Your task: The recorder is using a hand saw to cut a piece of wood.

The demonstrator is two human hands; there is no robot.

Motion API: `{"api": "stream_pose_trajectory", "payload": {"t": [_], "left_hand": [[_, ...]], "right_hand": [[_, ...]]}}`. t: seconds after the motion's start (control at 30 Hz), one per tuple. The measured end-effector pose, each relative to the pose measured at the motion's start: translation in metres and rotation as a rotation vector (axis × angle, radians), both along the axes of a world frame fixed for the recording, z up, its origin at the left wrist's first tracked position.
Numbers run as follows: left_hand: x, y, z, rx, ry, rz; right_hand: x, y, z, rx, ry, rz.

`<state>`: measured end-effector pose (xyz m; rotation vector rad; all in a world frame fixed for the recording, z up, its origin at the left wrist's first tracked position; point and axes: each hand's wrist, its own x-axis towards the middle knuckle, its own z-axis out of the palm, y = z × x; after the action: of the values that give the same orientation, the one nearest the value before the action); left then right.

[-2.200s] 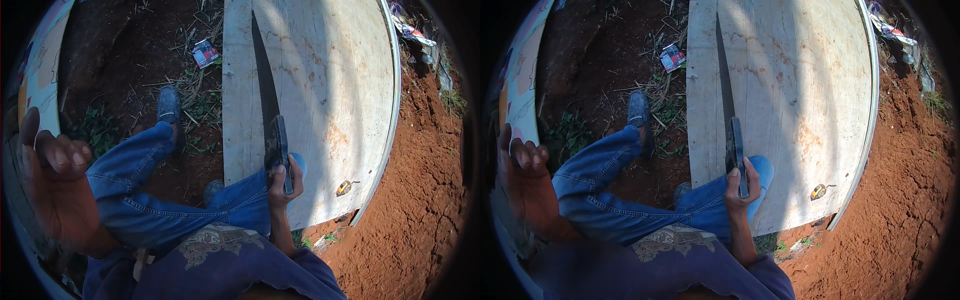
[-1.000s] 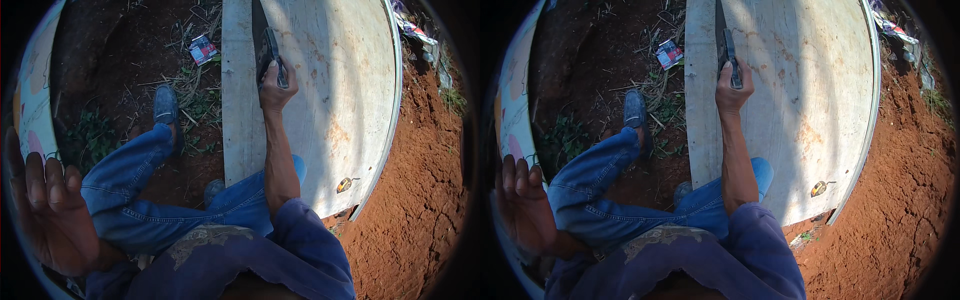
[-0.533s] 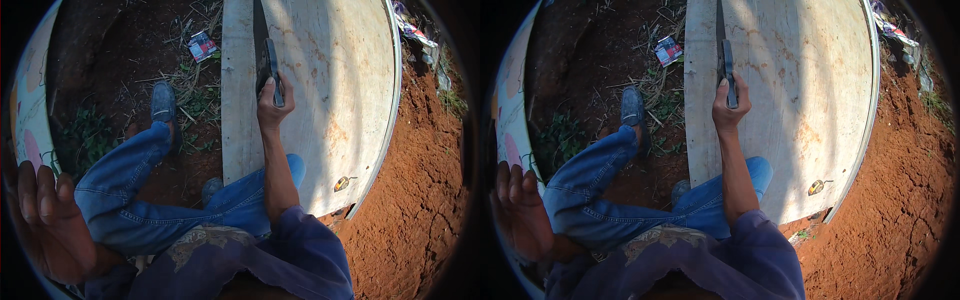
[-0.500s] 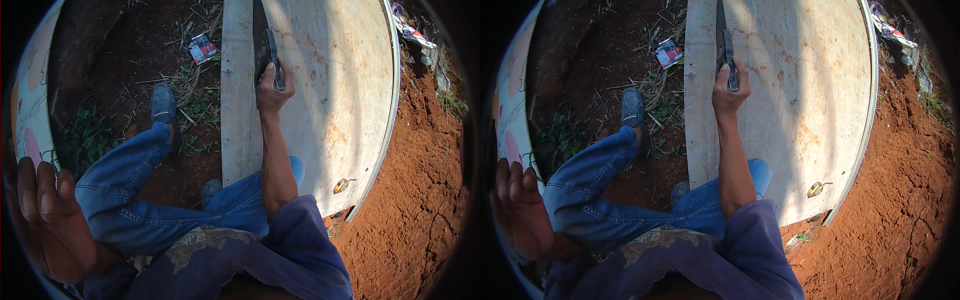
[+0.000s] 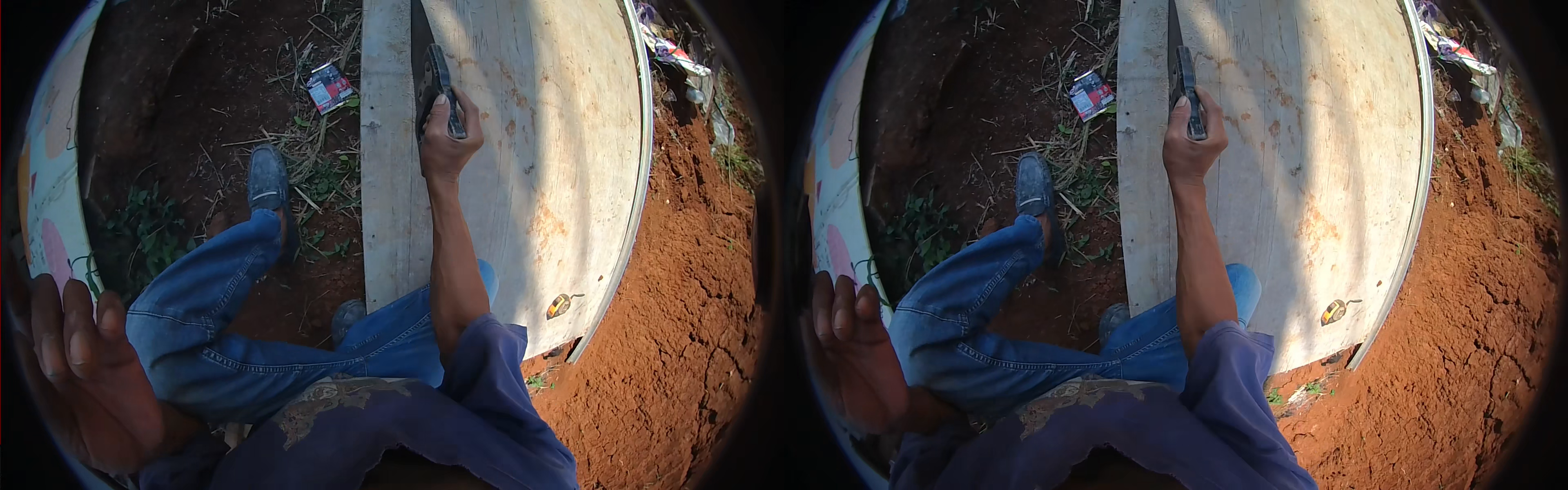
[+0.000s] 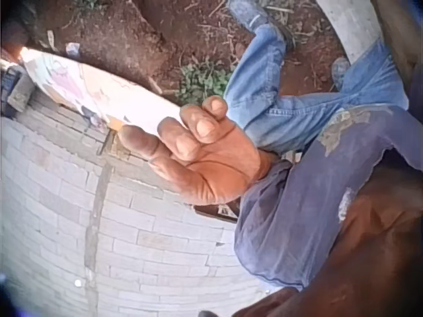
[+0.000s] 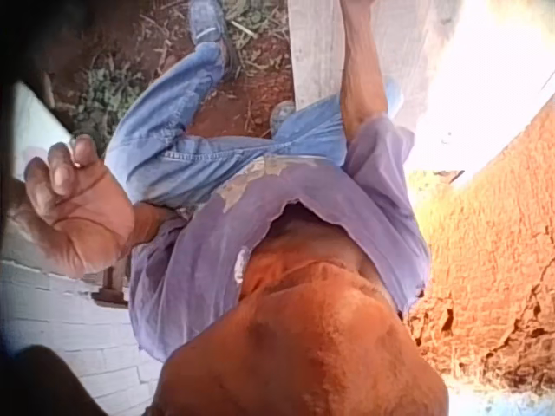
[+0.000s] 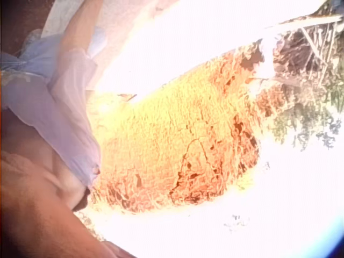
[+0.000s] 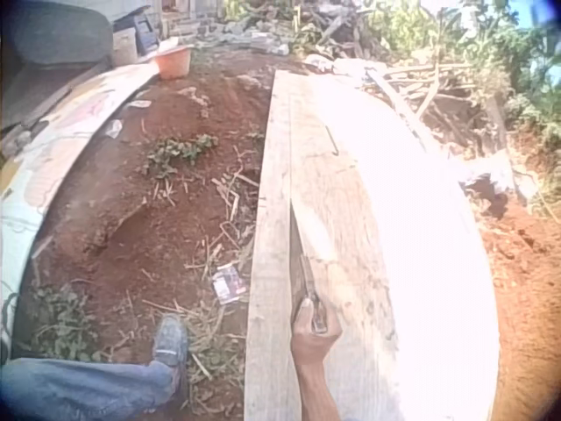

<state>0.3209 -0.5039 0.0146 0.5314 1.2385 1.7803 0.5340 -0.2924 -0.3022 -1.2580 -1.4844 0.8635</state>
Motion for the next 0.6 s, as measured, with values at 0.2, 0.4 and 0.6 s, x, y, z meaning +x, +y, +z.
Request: {"api": "stream_pose_trajectory", "payload": {"t": [0.2,0.4,0.6], "left_hand": [[-0.029,-0.027,0.012,-0.081,0.041,0.102],[-0.015,-0.022,0.010,-0.072,-0.062,0.079],[-0.016,-0.006,0.013,-0.034,-0.090,0.021]], "right_hand": [[0.086,-0.160,0.075,-0.179,-0.113,0.031],[0.039,-0.071,0.041,-0.098,-0.123,0.019],[0.004,-0.028,0.007,-0.105,0.004,-0.005]]}}
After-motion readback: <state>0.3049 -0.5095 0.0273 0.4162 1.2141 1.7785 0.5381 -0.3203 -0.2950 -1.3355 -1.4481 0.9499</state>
